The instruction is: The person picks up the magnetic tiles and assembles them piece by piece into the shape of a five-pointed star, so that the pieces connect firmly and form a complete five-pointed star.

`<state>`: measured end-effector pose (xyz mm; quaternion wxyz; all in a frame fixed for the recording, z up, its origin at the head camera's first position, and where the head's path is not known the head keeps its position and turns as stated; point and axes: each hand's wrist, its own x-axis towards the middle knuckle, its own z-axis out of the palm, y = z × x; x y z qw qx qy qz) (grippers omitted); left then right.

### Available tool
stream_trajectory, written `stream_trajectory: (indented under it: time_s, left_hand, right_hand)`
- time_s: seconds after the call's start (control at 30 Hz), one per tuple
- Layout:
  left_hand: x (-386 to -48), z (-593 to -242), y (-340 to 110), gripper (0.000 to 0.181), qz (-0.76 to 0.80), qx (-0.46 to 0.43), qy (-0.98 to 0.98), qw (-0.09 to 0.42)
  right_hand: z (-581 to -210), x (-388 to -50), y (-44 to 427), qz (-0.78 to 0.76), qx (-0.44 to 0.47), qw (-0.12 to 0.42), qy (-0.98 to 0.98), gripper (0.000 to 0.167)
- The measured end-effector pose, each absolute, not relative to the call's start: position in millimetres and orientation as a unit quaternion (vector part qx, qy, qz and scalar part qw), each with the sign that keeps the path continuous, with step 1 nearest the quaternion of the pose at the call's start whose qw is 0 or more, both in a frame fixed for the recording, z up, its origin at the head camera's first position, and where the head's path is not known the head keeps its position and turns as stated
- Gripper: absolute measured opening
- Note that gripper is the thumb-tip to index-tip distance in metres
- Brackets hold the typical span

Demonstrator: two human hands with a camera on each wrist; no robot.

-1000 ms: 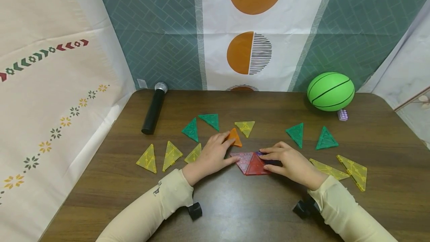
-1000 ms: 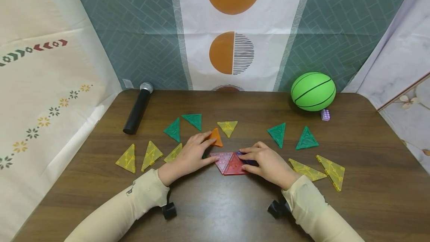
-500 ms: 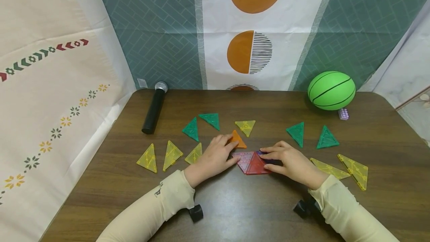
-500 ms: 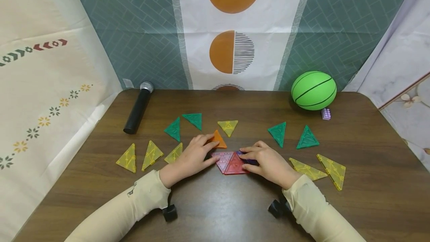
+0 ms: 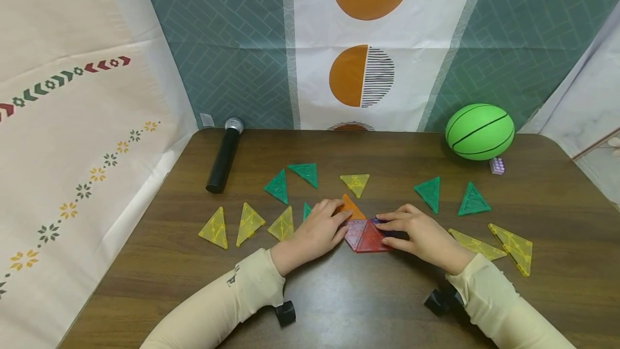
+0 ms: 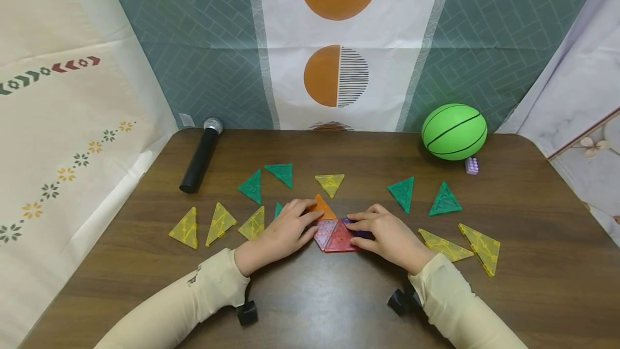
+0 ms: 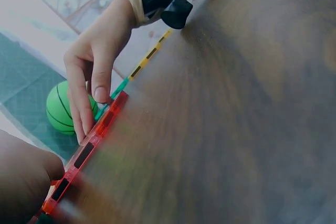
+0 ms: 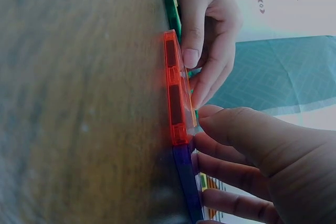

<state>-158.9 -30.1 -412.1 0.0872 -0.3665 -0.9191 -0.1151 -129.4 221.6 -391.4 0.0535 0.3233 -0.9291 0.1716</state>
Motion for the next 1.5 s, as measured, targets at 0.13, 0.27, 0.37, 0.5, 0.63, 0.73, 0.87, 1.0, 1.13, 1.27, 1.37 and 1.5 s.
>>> stream_trajectory:
  time_s: [0.13,0.27,0.37,0.5,0.63,0.73,0.87,1.0,1.13,1.27,1.37,1.5]
  left_hand:
    - [-157.3,-412.3,-30.3,0.033,-0.111,-0.365,-0.919,0.095]
    - [-156.8,-413.3,-31.2,0.032,-0.111,-0.367,-0.917,0.107]
    - [-156.4,-413.9,-31.3,0.033,-0.116,-0.368,-0.916,0.112]
    - [-153.3,-411.7,-30.1,0.038,-0.123,-0.378,-0.911,0.106]
    - [-149.5,-409.6,-28.8,0.047,-0.124,-0.390,-0.908,0.089]
    - [-147.9,-410.6,-28.1,0.053,-0.123,-0.398,-0.906,0.080]
    - [-146.9,-412.0,-27.5,0.057,-0.123,-0.412,-0.899,0.083]
    - [-146.6,-412.5,-27.6,0.059,-0.127,-0.418,-0.896,0.080]
    - [-147.0,-413.0,-27.8,0.058,-0.127,-0.417,-0.897,0.073]
    - [-147.9,-414.2,-27.5,0.058,-0.121,-0.419,-0.897,0.072]
    - [-148.4,-415.2,-27.6,0.058,-0.117,-0.420,-0.897,0.074]
    - [-148.4,-415.4,-27.8,0.058,-0.116,-0.420,-0.897,0.077]
  right_hand:
    - [-392.6,-129.0,221.8,0.173,0.323,0.056,-0.929,0.030]
    - [-391.8,-129.0,221.2,0.174,0.320,0.052,-0.930,0.030]
    - [-390.1,-129.6,221.0,0.171,0.317,0.043,-0.932,0.031]
    - [-386.7,-131.1,220.8,0.160,0.316,0.028,-0.935,0.032]
    - [-381.5,-132.4,218.7,0.147,0.313,0.005,-0.938,0.034]
    - [-377.5,-133.6,217.0,0.140,0.310,-0.010,-0.940,0.035]
    - [-371.1,-137.5,215.5,0.133,0.308,-0.020,-0.942,0.037]
    - [-361.7,-145.7,213.8,0.129,0.304,-0.025,-0.944,0.039]
    - [-352.8,-158.8,209.9,0.130,0.299,-0.023,-0.945,0.040]
    - [-348.3,-175.3,204.9,0.131,0.300,-0.020,-0.945,0.040]
    - [-347.4,-187.9,201.4,0.130,0.302,-0.014,-0.944,0.040]
    - [-348.1,-203.5,197.1,0.130,0.298,-0.009,-0.946,0.042]
